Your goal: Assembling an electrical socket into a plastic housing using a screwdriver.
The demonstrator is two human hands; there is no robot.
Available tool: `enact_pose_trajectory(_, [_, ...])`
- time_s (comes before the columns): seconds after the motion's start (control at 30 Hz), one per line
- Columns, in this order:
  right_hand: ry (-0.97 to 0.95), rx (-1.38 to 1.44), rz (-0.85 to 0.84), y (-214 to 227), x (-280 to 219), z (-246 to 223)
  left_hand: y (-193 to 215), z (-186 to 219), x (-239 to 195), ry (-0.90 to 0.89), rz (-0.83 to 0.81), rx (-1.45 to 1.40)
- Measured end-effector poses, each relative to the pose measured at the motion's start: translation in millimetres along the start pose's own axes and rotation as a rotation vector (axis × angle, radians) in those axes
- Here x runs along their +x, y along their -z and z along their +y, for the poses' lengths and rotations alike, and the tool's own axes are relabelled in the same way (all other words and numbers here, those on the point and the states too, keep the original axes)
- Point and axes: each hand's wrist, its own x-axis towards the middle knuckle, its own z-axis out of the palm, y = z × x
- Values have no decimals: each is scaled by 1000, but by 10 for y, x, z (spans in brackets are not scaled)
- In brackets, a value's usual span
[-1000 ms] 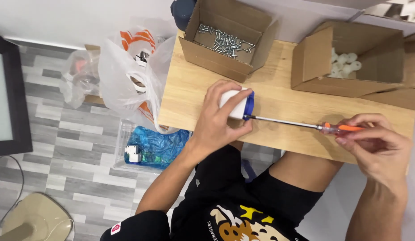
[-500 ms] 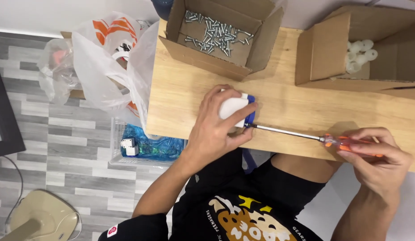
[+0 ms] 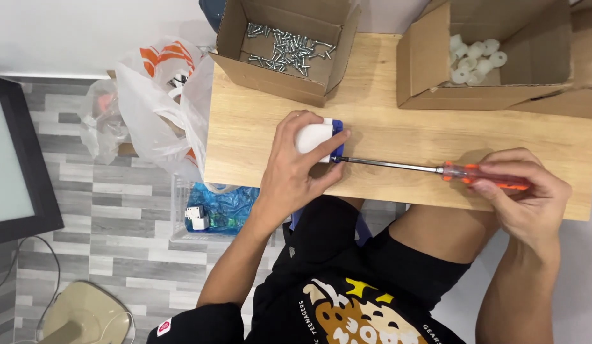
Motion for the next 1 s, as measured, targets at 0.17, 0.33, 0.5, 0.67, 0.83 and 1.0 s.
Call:
enact_pose_trajectory(0.17, [128,76,-10,49,-15,173,-8,-4,6,-15,-6,12])
enact_pose_trajectory(0.33, [-118,60,-130,-136,142,-363,40,45,50,-2,-14,-9])
enact_pose_trajectory(0.5, [-36,14,-99,-27,87,-123,66,67,78,-17,-3,-17])
enact_pose_trajectory(0.67, [143,-10,-127,68,27,199,65,67,128,-44,13,3])
enact_pose_trajectory(0.83, [53,28,-158,-142,60,-210,76,90,87,-10,2,-32])
enact_pose_trajectory(1.0, [-4,17,-35,-98,-2,-229,38,75,99,-10,19,-12])
